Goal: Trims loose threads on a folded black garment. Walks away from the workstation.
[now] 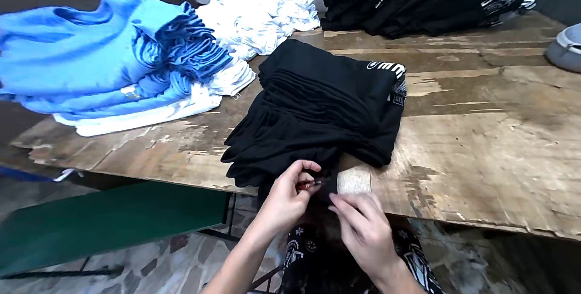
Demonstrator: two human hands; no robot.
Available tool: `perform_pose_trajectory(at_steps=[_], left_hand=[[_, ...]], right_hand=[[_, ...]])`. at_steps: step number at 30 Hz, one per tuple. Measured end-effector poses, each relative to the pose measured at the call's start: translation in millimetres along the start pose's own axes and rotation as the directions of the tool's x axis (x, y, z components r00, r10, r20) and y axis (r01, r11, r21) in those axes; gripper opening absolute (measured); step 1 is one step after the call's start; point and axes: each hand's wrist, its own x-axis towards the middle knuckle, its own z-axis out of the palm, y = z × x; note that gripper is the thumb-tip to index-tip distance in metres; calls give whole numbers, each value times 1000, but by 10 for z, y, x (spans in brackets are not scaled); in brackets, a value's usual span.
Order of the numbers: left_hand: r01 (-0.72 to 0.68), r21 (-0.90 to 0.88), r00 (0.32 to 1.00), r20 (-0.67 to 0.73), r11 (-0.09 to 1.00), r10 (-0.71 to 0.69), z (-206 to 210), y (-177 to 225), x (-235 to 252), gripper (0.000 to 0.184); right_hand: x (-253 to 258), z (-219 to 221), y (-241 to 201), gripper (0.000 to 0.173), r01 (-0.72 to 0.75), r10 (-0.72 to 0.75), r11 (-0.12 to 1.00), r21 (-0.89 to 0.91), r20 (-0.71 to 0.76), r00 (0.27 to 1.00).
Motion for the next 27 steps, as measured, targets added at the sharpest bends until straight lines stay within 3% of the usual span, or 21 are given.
perform_pose_trajectory(at_steps=[3,4,5,8,10,12,14,17,19,21,23,24,25,26,27], left_hand=[[-162,85,987,-3,983,163,-1,-76,-139,52],[-246,167,967,-23,955,253,10,-100,-204,51],[-342,278,928,-51,898,369,34,-116,-261,38],[-508,587,771,-15,630,636,155,-97,-388,18],[-539,673,718,51,507,695,260,-72,-410,18],[-566,689,706,119,454,698,311,-85,-364,19],[-581,680,707,150,447,691,305,-108,-333,18],[-550,674,724,91,493,683,337,-113,-341,19],[-461,690,810,72,557,581,346,-93,-317,30],[-368,659,881,24,656,472,199,-106,-184,19],[-249,587,901,-152,770,407,-164,-32,0,15],[-204,551,890,-239,809,388,-373,41,93,13],[-185,536,862,-313,824,397,-546,111,196,11],[-183,539,827,-368,822,425,-673,188,322,10],[-189,564,798,-390,804,460,-760,282,449,10]], right_hand=[[-178,-204,15,14,15,-21,998,-64,-98,995],[-221,-246,10,13,-11,8,999,-38,-100,995],[-259,-277,1,12,-28,26,1000,-13,-96,995],[-306,-294,-26,12,-31,33,999,26,-94,995],[-314,-264,-34,11,-12,17,999,50,-93,995],[-310,-214,-36,10,3,3,998,67,-89,996],[-312,-172,-32,11,1,11,995,100,-116,993],[-319,-211,-7,10,38,1,985,169,-224,975],[-349,-270,16,10,104,-60,977,185,-228,972],[-465,-293,112,13,154,-139,978,140,-111,984],[-644,-300,302,24,109,-79,984,-140,208,975],[-706,-314,329,34,44,130,930,-364,439,889],[-688,-304,310,51,-60,428,848,-527,614,663],[-671,-251,322,66,-106,570,791,-603,663,485],[-669,-212,272,72,-115,568,802,-587,688,452]])
